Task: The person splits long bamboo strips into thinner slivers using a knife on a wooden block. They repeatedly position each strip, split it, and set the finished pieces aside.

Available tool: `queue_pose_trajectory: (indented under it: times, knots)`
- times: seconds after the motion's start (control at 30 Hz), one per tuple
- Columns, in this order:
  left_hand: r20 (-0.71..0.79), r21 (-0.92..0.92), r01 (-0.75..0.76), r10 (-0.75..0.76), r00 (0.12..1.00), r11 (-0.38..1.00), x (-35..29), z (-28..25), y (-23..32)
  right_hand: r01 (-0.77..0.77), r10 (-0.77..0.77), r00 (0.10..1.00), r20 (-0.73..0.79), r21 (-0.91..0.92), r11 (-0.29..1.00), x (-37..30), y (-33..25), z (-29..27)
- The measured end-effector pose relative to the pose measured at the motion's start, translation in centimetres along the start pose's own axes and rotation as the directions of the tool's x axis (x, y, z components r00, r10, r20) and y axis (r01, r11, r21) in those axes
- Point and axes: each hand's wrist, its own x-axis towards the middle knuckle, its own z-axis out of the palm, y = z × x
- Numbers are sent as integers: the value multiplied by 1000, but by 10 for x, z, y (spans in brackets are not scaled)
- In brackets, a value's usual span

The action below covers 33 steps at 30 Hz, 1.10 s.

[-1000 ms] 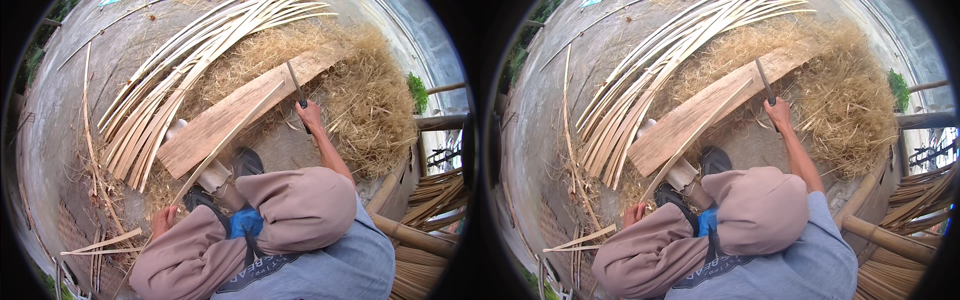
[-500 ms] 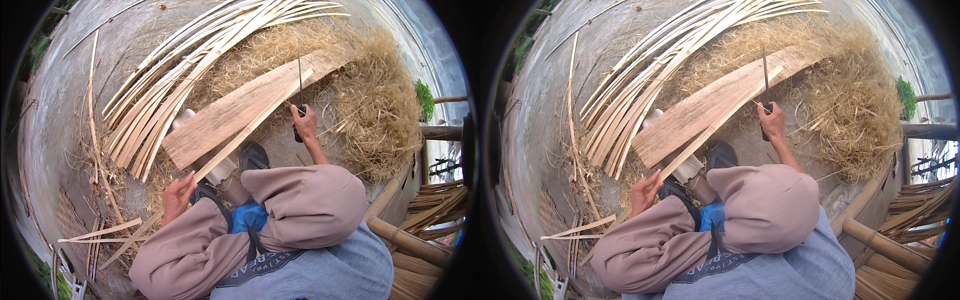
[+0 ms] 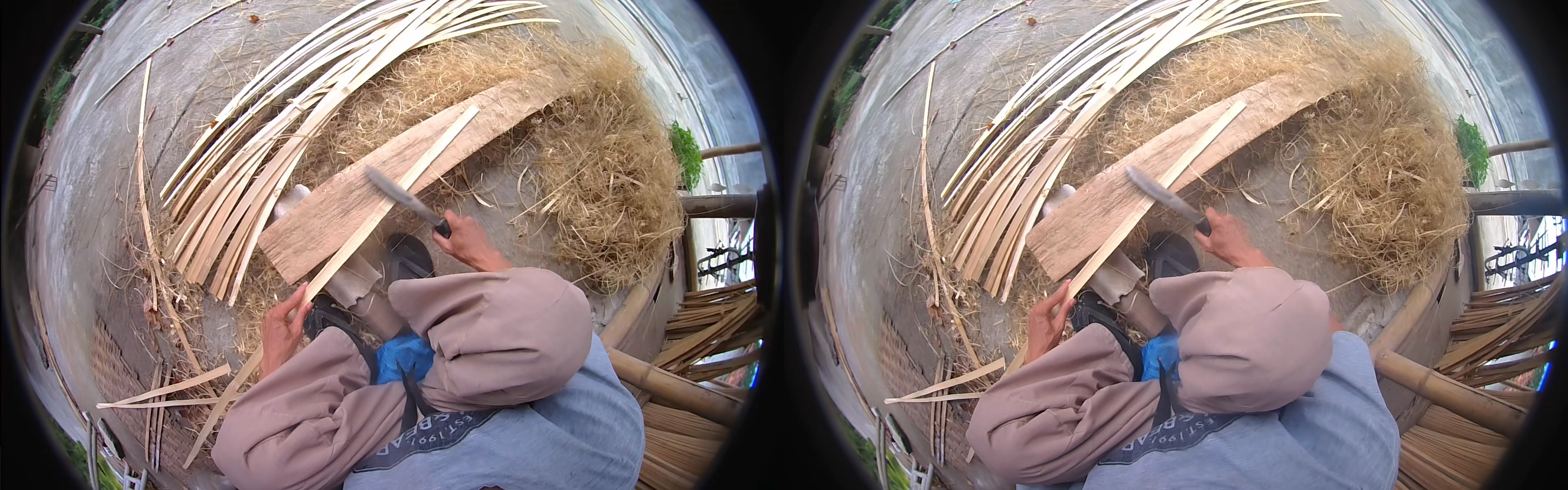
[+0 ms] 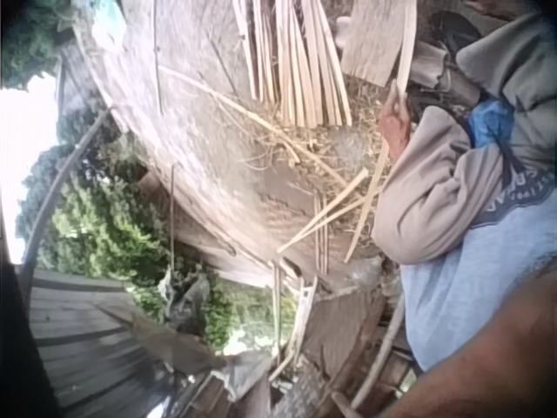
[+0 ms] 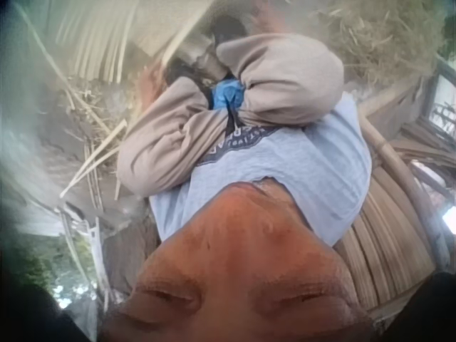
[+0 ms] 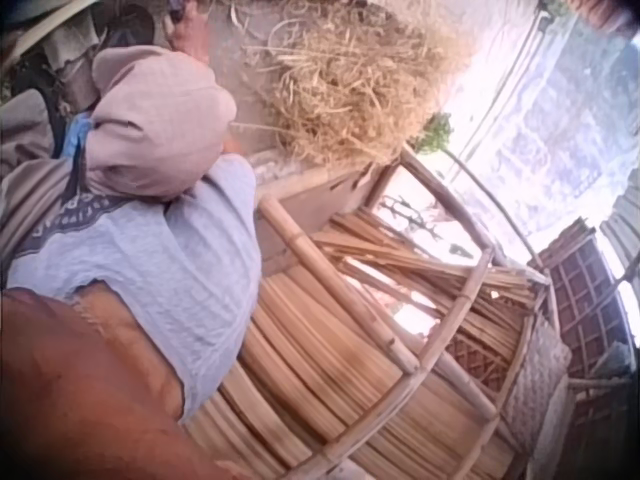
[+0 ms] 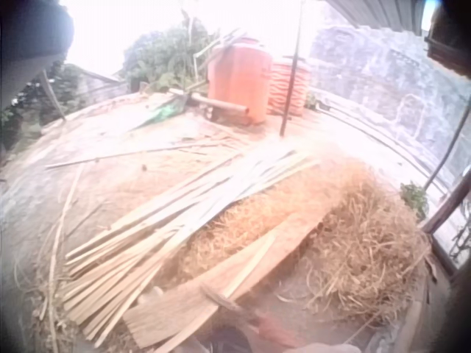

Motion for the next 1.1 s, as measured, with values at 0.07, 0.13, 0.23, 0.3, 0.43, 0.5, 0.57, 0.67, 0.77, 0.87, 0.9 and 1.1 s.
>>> queue_pose_trajectory:
  times: [0.07,0.13,0.23,0.3,0.43,0.5,0.57,0.67,0.77,0.87,0.9,1.1]
  knots:
    - [26,102,48,-51,998,994,3,1,6,-291,308,944,-119,139,946,28,41,-12]
    - [27,145,72,-76,997,987,0,1,5,-206,210,977,-31,108,973,28,23,-12]
    - [72,61,173,-178,981,983,-12,-8,-2,116,-118,993,-28,-86,990,9,27,4]
    - [86,107,136,-145,986,985,-17,-20,3,-202,212,973,-91,100,974,29,71,-20]
    - [60,107,127,-134,989,986,-19,-16,-6,-200,207,971,-122,69,977,44,72,-27]
    - [14,29,70,-70,997,997,-30,-16,-31,93,-96,994,-49,-72,993,30,59,-17]
    - [-15,-10,8,-8,1000,1000,-40,-13,-47,-197,209,969,-135,98,976,40,82,-26]
    - [121,175,205,-228,966,963,-23,-20,4,-320,320,940,-119,25,947,57,110,-47]
    - [147,216,270,-305,941,938,-27,-25,2,-37,38,999,3,-178,983,49,72,-33]
    - [48,50,45,-47,998,998,-27,-10,-28,-372,388,894,-224,111,922,57,124,-55]
    - [56,19,89,-90,994,996,-29,-9,-35,-386,366,895,-256,-30,922,61,125,-59]
    - [155,187,210,-240,958,960,-25,-24,-3,-390,373,913,-165,-86,917,55,123,-66]
